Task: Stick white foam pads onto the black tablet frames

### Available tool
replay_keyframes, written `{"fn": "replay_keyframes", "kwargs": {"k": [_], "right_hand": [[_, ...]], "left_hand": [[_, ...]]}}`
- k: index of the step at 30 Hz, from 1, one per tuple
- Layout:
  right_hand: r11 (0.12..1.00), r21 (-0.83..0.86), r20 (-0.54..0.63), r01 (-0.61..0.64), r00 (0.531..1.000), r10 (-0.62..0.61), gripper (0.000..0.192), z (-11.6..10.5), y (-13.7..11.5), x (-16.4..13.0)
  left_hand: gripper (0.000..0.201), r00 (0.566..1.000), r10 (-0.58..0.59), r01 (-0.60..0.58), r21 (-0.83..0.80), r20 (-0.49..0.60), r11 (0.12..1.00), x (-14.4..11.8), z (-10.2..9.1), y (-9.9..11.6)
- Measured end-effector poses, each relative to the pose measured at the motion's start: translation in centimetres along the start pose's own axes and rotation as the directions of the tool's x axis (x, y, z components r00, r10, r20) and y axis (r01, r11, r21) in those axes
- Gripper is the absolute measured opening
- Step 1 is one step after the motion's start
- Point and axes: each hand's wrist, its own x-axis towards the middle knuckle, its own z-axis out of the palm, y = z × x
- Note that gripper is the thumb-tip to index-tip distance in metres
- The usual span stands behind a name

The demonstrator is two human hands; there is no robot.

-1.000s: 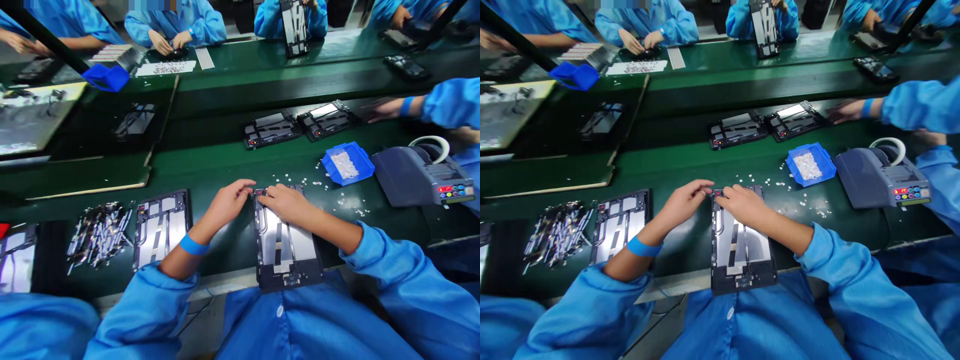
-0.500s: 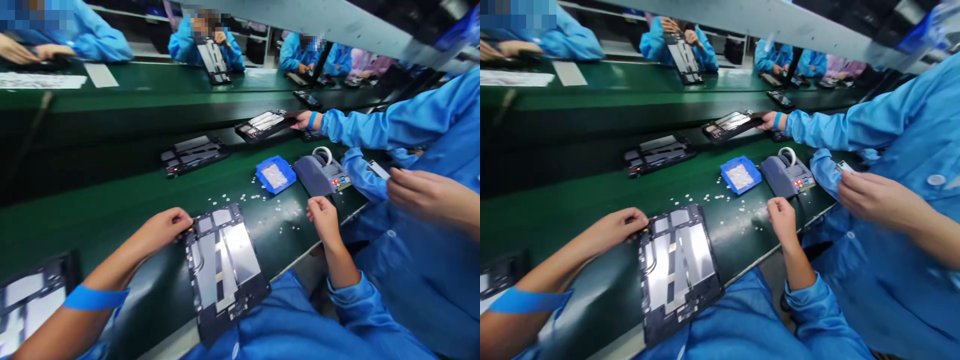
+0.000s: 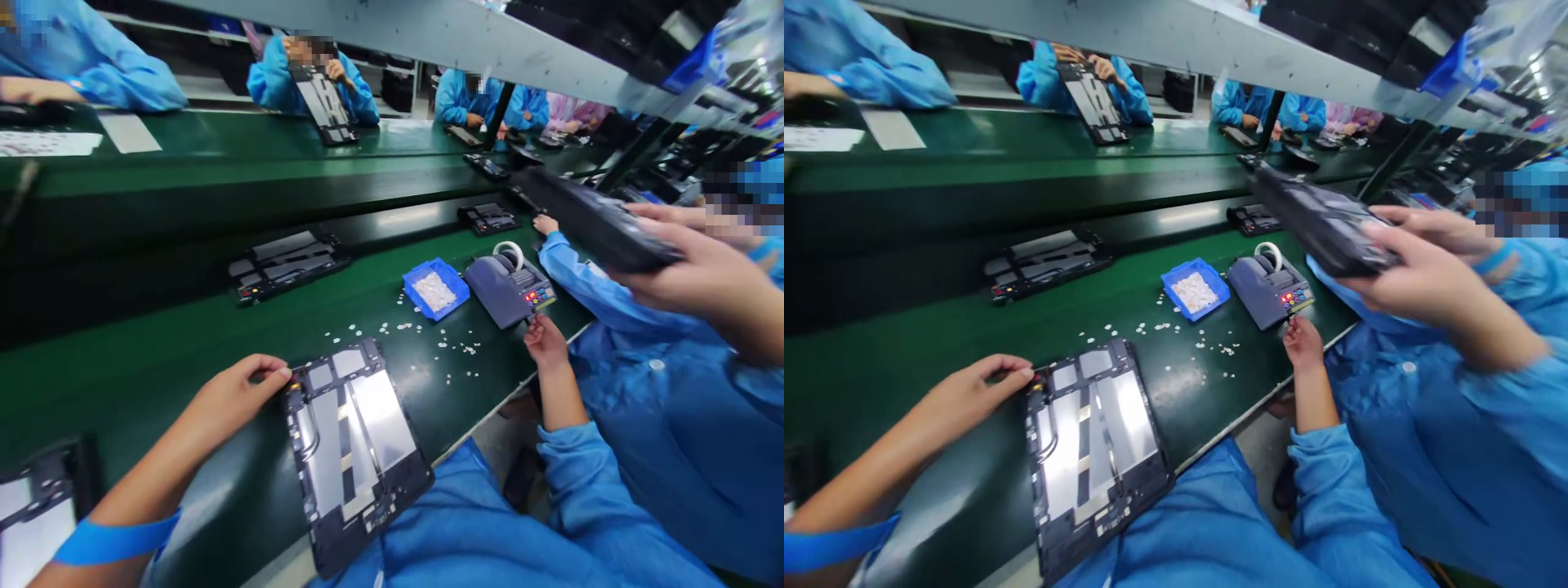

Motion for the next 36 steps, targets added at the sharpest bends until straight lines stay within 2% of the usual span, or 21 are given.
{"fn": "replay_keyframes", "kwargs": {"k": [3, 5, 6, 8, 10, 12, 14, 16, 18, 20, 22, 23, 24, 25, 27, 29, 30, 31, 33, 36], "right_hand": [[0.996, 0.036, 0.024, -0.086, 0.996, 0.085, 0.04, 1.3, 1.2, -3.7], [0.988, 0.031, 0.116, -0.151, 0.982, 0.146, 0.033, 3.6, 2.3, -7.8], [0.982, 0.01, 0.207, -0.186, 0.962, 0.18, 0.031, 5.2, 2.8, -10.1], [0.972, -0.076, 0.435, -0.221, 0.87, 0.232, 0.032, 9.2, 3.3, -14.6], [0.969, -0.147, 0.634, -0.199, 0.733, 0.247, 0.03, 13.5, 3.3, -18.2], [0.97, -0.174, 0.747, -0.169, 0.619, 0.242, 0.03, 17.3, 3.3, -20.6], [0.972, -0.18, 0.8, -0.149, 0.552, 0.233, 0.031, 19.8, 3.5, -22.0], [0.973, -0.197, 0.83, -0.121, 0.508, 0.231, 0.03, 20.9, 4.0, -22.8], [0.972, -0.223, 0.855, -0.077, 0.463, 0.233, 0.029, 21.0, 4.7, -23.1], [0.969, -0.246, 0.88, -0.005, 0.418, 0.225, 0.028, 20.7, 5.2, -22.8], [0.954, -0.24, 0.897, 0.18, 0.417, 0.147, 0.026, 20.5, 5.5, -21.8], [0.918, -0.224, 0.907, 0.327, 0.414, 0.074, 0.024, 20.6, 5.5, -21.0], [0.848, -0.195, 0.923, 0.493, 0.386, -0.012, 0.022, 20.8, 5.6, -20.2], [0.744, -0.145, 0.944, 0.652, 0.318, -0.094, 0.022, 21.2, 5.6, -19.3], [0.494, 0.009, 0.98, 0.869, 0.089, -0.175, 0.024, 22.4, 5.9, -17.6], [0.278, 0.172, 0.978, 0.945, -0.13, -0.164, 0.025, 23.6, 6.3, -16.5], [0.191, 0.234, 0.967, 0.953, -0.207, -0.149, 0.025, 24.2, 6.5, -16.1], [0.118, 0.278, 0.955, 0.953, -0.262, -0.135, 0.025, 24.6, 6.7, -15.8], [0.016, 0.33, 0.939, 0.944, -0.327, -0.106, 0.026, 25.0, 6.9, -15.6], [-0.064, 0.36, 0.931, 0.931, -0.363, -0.044, 0.028, 24.8, 6.8, -15.6]], "left_hand": [[0.025, 0.965, -0.054, 0.043, -0.049, -0.255, 0.998, -3.0, -0.3, 1.3], [0.028, 0.942, -0.079, 0.017, -0.187, -0.326, 0.982, -5.1, 0.3, 2.5], [0.028, 0.949, -0.08, -0.007, -0.275, -0.304, 0.961, -5.9, 0.9, 3.3], [0.028, 0.976, -0.075, -0.025, -0.448, -0.205, 0.894, -7.2, 2.4, 4.9], [0.029, 0.994, -0.072, 0.009, -0.598, -0.081, 0.801, -7.9, 3.8, 6.3], [0.033, 0.998, -0.07, 0.045, -0.729, -0.004, 0.683, -8.2, 4.9, 7.2], [0.036, 0.996, -0.086, 0.049, -0.83, 0.001, 0.555, -8.3, 5.6, 7.4], [0.032, 0.992, -0.123, 0.036, -0.888, -0.023, 0.459, -8.3, 6.0, 7.2], [0.025, 0.986, -0.159, 0.033, -0.905, -0.039, 0.424, -8.3, 6.1, 6.7], [0.022, 0.979, -0.192, 0.018, -0.895, -0.076, 0.446, -8.2, 5.6, 5.9], [0.019, 0.96, -0.23, -0.015, -0.851, -0.159, 0.525, -8.2, 4.4, 4.8], [0.017, 0.949, -0.241, -0.024, -0.808, -0.204, 0.589, -8.2, 3.6, 4.3], [0.015, 0.945, -0.234, -0.016, -0.746, -0.229, 0.665, -8.1, 2.7, 3.7], [0.014, 0.952, -0.209, 0.008, -0.666, -0.222, 0.746, -7.9, 1.8, 3.2], [0.012, 0.98, -0.137, 0.053, -0.475, -0.145, 0.879, -7.4, 0.3, 2.4], [0.012, 0.996, -0.062, 0.041, -0.313, -0.058, 0.949, -6.6, -0.4, 2.1], [0.012, 0.999, -0.025, 0.018, -0.252, -0.026, 0.968, -6.2, -0.5, 2.1], [0.013, 1.0, 0.012, -0.012, -0.197, -0.002, 0.98, -5.7, -0.5, 2.1], [0.015, 0.997, 0.073, -0.069, -0.097, 0.036, 0.993, -4.8, -0.2, 2.2], [0.016, 0.993, 0.1, -0.1, 0.002, 0.057, 0.995, -3.6, 0.2, 2.3]]}}
